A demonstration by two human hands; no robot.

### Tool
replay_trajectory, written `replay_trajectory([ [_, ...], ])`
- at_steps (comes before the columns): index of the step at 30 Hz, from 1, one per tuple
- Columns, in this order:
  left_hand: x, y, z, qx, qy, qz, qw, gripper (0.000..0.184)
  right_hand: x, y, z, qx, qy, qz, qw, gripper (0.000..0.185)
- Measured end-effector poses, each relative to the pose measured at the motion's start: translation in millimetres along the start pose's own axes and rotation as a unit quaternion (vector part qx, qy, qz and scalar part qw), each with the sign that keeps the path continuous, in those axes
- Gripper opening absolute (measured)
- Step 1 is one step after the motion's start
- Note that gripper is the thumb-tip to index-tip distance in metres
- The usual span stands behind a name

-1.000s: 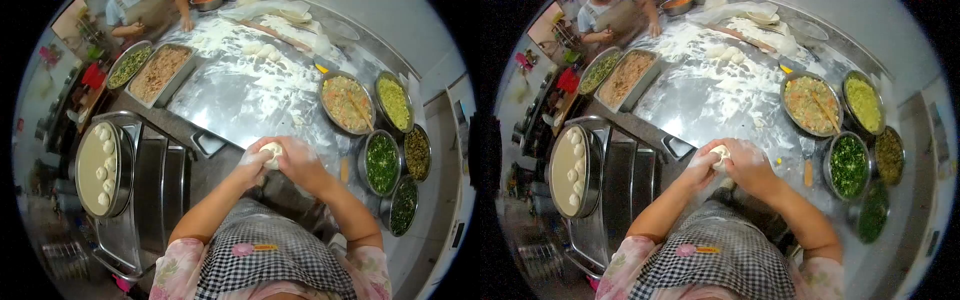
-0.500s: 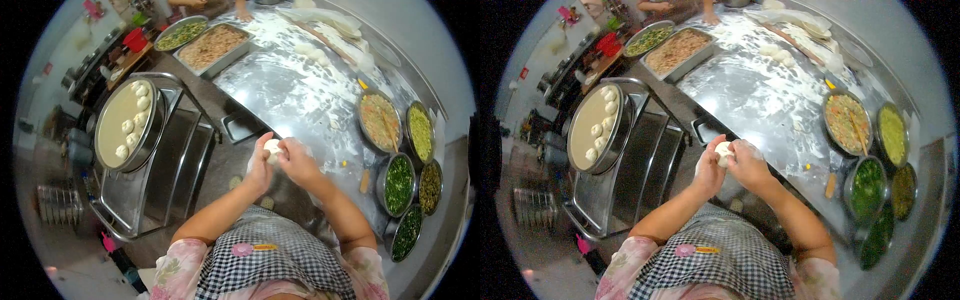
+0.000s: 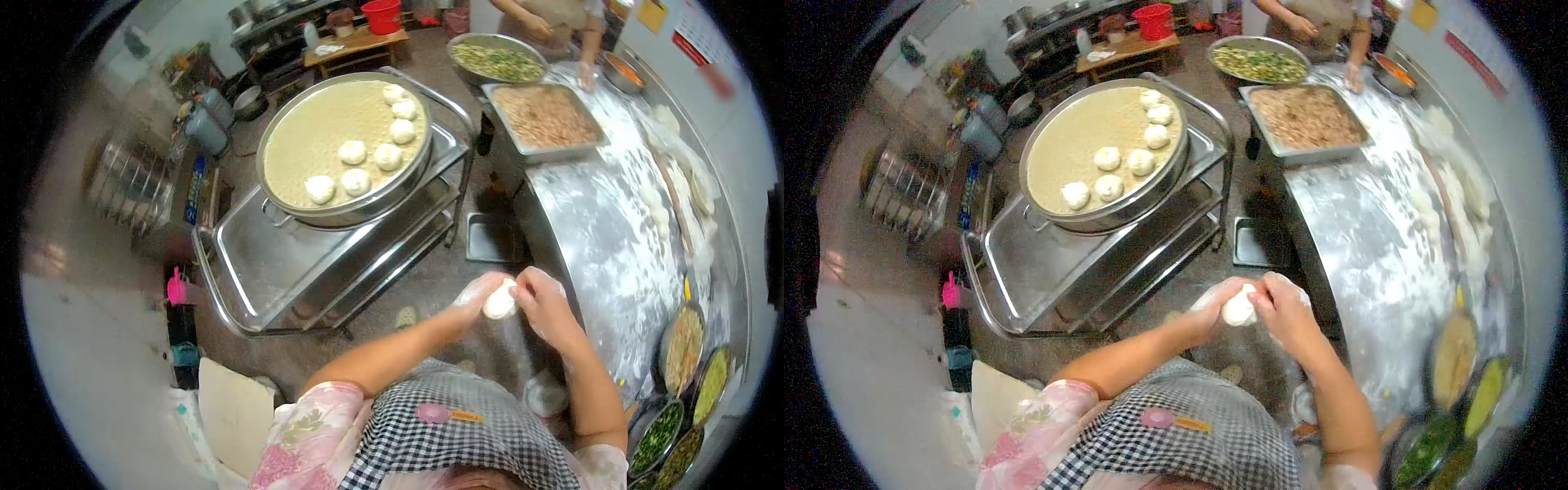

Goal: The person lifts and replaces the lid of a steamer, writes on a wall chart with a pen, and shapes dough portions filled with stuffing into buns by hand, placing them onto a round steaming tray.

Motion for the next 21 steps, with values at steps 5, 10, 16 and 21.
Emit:
replay_trajectory([
  [5,2,25,71,0.134,0.067,0.105,0.983,0.047,-70,-45,-54,-0.062,-0.101,-0.064,0.991,0.014],
  [10,10,69,136,0.158,0.120,0.059,0.978,0.045,-137,-70,-115,-0.050,-0.192,-0.061,0.978,0.014],
  [16,5,161,198,0.143,0.203,-0.217,0.944,0.059,-223,-152,-151,-0.081,-0.156,0.121,0.977,0.052],
  [21,35,218,253,-0.029,0.303,-0.266,0.915,0.064,-300,-217,-193,-0.094,-0.292,0.053,0.950,0.052],
])
Point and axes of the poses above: each hand's wrist, its own x-axis away from the middle knuckle, its own z-axis out of the back of the hand, y = z × x, the point moved 1 cm from there along -x, towards the middle knuckle, and after that the axes turned 6 degrees about -z, right-handed, at the moved point
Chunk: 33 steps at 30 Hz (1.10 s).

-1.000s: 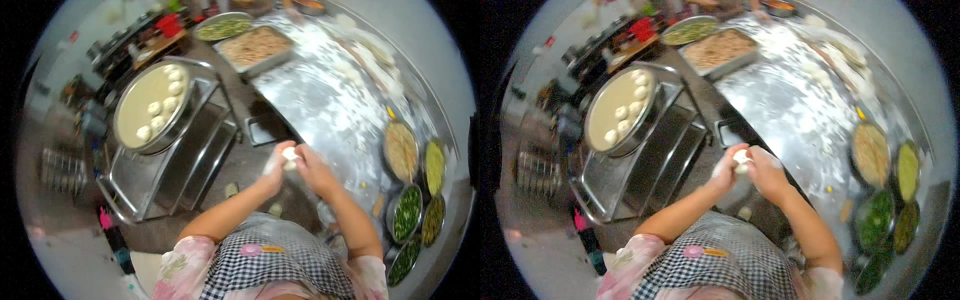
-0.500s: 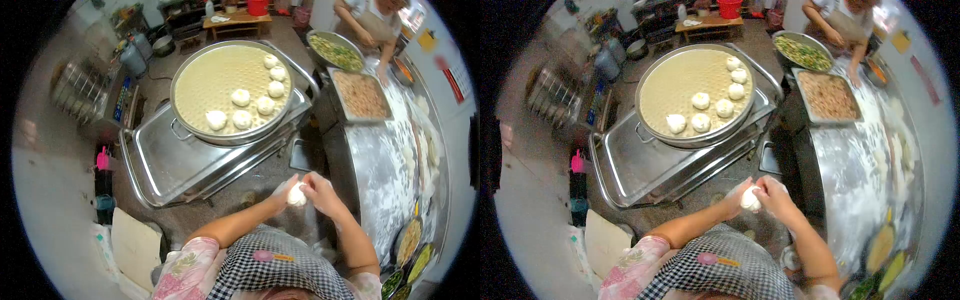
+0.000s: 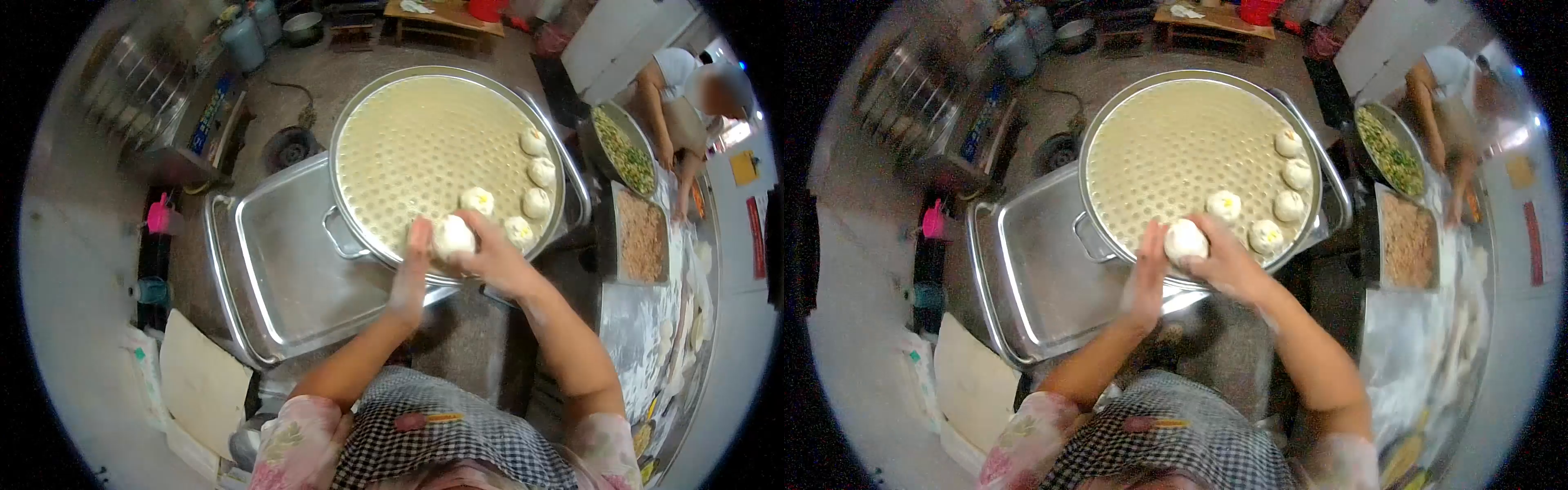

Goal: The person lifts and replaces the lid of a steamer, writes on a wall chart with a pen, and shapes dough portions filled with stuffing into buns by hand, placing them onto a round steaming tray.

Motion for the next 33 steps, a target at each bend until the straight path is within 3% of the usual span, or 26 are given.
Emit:
replay_trajectory([
  [2,0,14,29,0.006,0.061,-0.016,0.998,0.058,-42,-11,-11,0.091,-0.004,0.119,0.989,0.052],
  [4,5,23,50,0.048,0.121,-0.026,0.991,0.050,-77,-21,-28,0.140,-0.036,0.135,0.980,0.049],
  [5,5,25,57,0.064,0.204,-0.002,0.977,0.044,-92,-24,-36,0.164,-0.051,0.143,0.975,0.048],
  [8,16,25,84,0.034,0.197,0.011,0.980,0.042,-125,-12,-58,0.247,-0.118,0.206,0.940,0.052],
  [9,16,26,88,-0.017,0.182,-0.005,0.983,0.038,-126,-9,-62,0.293,-0.119,0.177,0.932,0.054],
  [12,8,39,89,-0.194,0.104,-0.034,0.975,0.029,-118,-9,-42,0.164,-0.101,0.115,0.975,0.055],
  [13,-1,52,83,-0.267,0.060,-0.031,0.961,0.026,-108,-10,-29,0.187,-0.034,0.117,0.975,0.050],
  [15,-30,47,87,-0.369,-0.034,-0.075,0.926,0.023,-83,-13,3,0.131,0.013,0.099,0.986,0.049],
  [18,-67,40,75,-0.518,-0.182,-0.231,0.803,0.031,-38,17,41,0.095,0.072,0.066,0.991,0.044],
  [19,-77,35,70,-0.523,-0.213,-0.245,0.788,0.034,-17,24,50,0.092,0.089,0.043,0.991,0.042],
  [22,-90,38,55,-0.569,-0.315,-0.041,0.758,0.032,50,65,69,0.064,0.144,0.002,0.988,0.040],
  [23,-93,29,59,-0.556,-0.337,-0.162,0.742,0.031,73,78,71,0.036,0.159,-0.018,0.986,0.039],
  [25,-95,40,45,-0.596,-0.344,-0.051,0.724,0.030,118,104,70,0.012,0.200,-0.056,0.978,0.036],
  [26,-96,42,43,-0.527,-0.319,0.009,0.788,0.029,139,122,67,0.013,0.222,-0.062,0.973,0.034],
  [27,-103,31,50,-0.640,-0.377,-0.125,0.657,0.029,166,128,62,0.020,0.232,-0.100,0.967,0.033],
  [30,-113,29,51,-0.628,-0.407,-0.157,0.645,0.016,226,163,42,-0.036,0.262,-0.172,0.949,0.032],
  [33,-120,31,44,-0.655,-0.374,-0.086,0.651,0.015,270,200,25,-0.108,0.291,-0.215,0.926,0.032],
])
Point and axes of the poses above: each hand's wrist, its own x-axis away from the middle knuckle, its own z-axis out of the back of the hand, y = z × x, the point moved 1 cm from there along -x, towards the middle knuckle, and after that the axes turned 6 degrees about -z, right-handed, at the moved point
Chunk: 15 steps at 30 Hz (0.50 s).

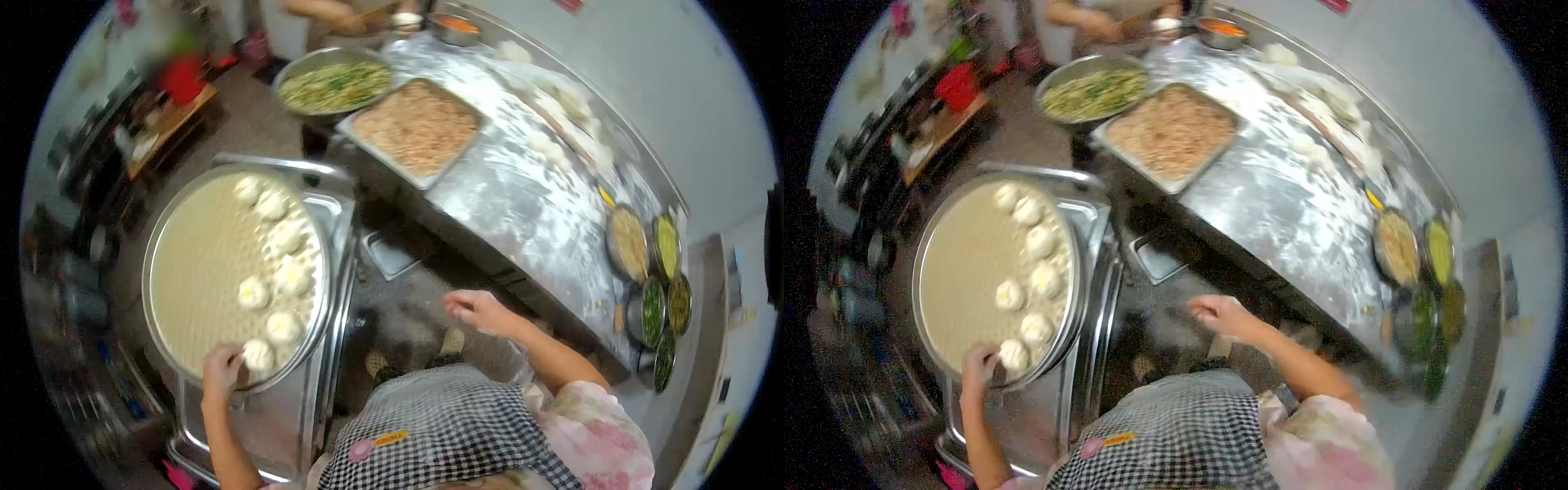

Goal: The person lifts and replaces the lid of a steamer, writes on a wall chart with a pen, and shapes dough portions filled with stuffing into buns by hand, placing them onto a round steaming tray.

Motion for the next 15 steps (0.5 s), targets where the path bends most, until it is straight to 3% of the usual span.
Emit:
replay_trajectory([
  [2,-4,4,1,-0.065,-0.017,0.013,0.998,0.017,19,33,10,-0.044,0.027,-0.020,0.998,0.031],
  [5,-9,8,-11,0.054,0.012,0.126,0.990,0.020,37,81,29,-0.065,0.054,-0.030,0.996,0.032],
  [6,-8,-7,-17,0.062,0.043,0.097,0.992,0.022,45,96,39,-0.058,0.065,-0.022,0.996,0.032],
  [9,-10,23,-5,0.168,-0.005,0.258,0.951,0.024,53,140,62,-0.115,0.047,-0.028,0.992,0.032],
  [12,-4,-60,-36,0.063,0.111,0.250,0.960,0.025,59,154,98,-0.145,0.023,-0.058,0.987,0.032],
  [13,-12,-25,-30,0.021,0.088,0.280,0.956,0.024,63,162,109,-0.149,0.019,-0.074,0.986,0.033],
  [15,-20,-39,-40,-0.076,0.126,0.284,0.947,0.019,64,188,127,-0.118,0.015,-0.055,0.991,0.033],
])
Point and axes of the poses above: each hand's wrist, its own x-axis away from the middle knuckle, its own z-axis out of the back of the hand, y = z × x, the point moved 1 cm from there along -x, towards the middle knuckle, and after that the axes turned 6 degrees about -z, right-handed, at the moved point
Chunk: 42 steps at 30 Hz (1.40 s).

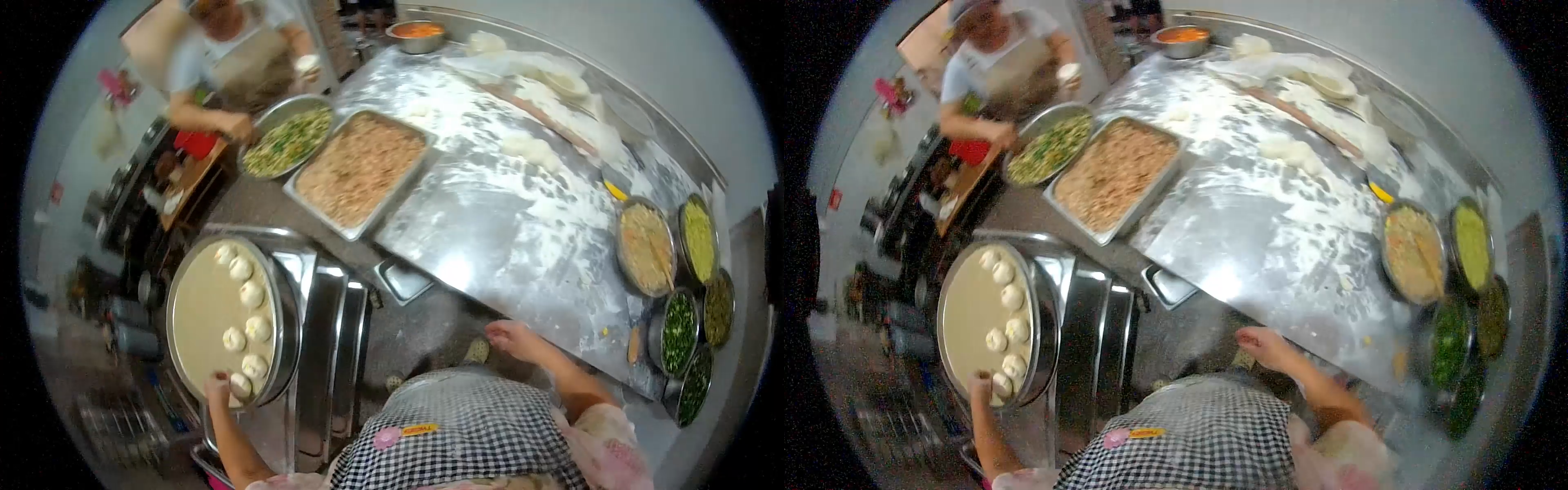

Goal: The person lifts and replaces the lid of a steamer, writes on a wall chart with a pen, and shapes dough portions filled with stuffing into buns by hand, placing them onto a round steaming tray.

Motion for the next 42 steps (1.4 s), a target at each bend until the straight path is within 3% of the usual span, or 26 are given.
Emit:
replay_trajectory([
  [2,31,66,23,-0.105,0.022,0.003,0.994,0.017,1,9,20,-0.002,0.005,0.002,1.000,0.033],
  [4,30,66,20,-0.121,0.043,0.036,0.991,0.019,3,17,41,0.025,-0.001,-0.025,0.999,0.036],
  [6,-2,2,-6,-0.015,0.104,-0.005,0.994,0.029,7,31,62,0.036,-0.012,-0.043,0.998,0.037],
  [8,9,42,-11,0.190,0.172,-0.057,0.965,0.041,19,42,83,0.011,0.000,-0.044,0.999,0.036],
  [10,18,134,-13,0.011,0.243,-0.130,0.961,0.045,27,50,103,-0.014,0.017,-0.044,0.999,0.037],
  [12,43,256,-46,0.174,0.181,-0.220,0.942,0.044,32,60,119,-0.039,0.037,-0.049,0.997,0.039],
  [14,84,382,-92,0.086,0.055,-0.425,0.899,0.037,34,66,131,-0.026,0.066,-0.057,0.996,0.038],
  [15,101,416,-142,0.103,-0.003,-0.519,0.848,0.035,35,71,133,-0.023,0.079,-0.063,0.995,0.037],
  [16,157,502,-139,-0.018,-0.235,-0.408,0.882,0.039,36,76,134,-0.064,0.090,-0.052,0.992,0.036],
  [17,178,520,-194,-0.011,-0.294,-0.574,0.764,0.043,37,80,135,-0.106,0.104,-0.041,0.988,0.035],
  [18,203,521,-257,-0.003,-0.311,-0.682,0.662,0.046,36,85,137,-0.147,0.119,-0.030,0.981,0.035],
  [19,245,576,-251,-0.074,-0.421,-0.697,0.575,0.054,41,84,138,-0.152,0.138,-0.039,0.978,0.034],
  [20,269,611,-240,-0.117,-0.448,-0.778,0.425,0.062,51,79,141,-0.156,0.161,-0.049,0.973,0.033],
  [21,275,616,-260,-0.119,-0.388,-0.831,0.380,0.068,59,75,143,-0.159,0.183,-0.061,0.968,0.032],
  [24,262,697,-272,-0.157,-0.362,-0.872,0.291,0.074,82,76,138,-0.231,0.245,-0.104,0.936,0.030],
  [26,235,749,-307,-0.062,-0.335,-0.884,0.320,0.069,95,85,123,-0.246,0.296,-0.122,0.915,0.028],
  [30,202,884,-331,-0.040,-0.312,-0.820,0.478,0.043,101,74,104,-0.263,0.364,-0.182,0.875,0.024],
  [32,175,912,-325,-0.082,-0.126,-0.901,0.407,0.040,96,65,93,-0.276,0.388,-0.203,0.856,0.024],
  [34,152,932,-346,-0.138,-0.150,-0.889,0.410,0.038,92,65,85,-0.258,0.398,-0.181,0.862,0.025],
  [37,147,952,-321,-0.044,-0.288,-0.771,0.566,0.040,86,52,86,-0.250,0.364,-0.198,0.875,0.029],
  [38,146,950,-310,0.061,-0.397,-0.694,0.598,0.039,84,55,85,-0.247,0.361,-0.198,0.877,0.029],
  [40,148,941,-285,0.265,-0.574,-0.482,0.607,0.036,79,64,85,-0.240,0.359,-0.195,0.881,0.030],
  [42,164,890,-244,0.409,-0.528,-0.500,0.551,0.033,77,59,95,-0.203,0.354,-0.183,0.894,0.030],
])
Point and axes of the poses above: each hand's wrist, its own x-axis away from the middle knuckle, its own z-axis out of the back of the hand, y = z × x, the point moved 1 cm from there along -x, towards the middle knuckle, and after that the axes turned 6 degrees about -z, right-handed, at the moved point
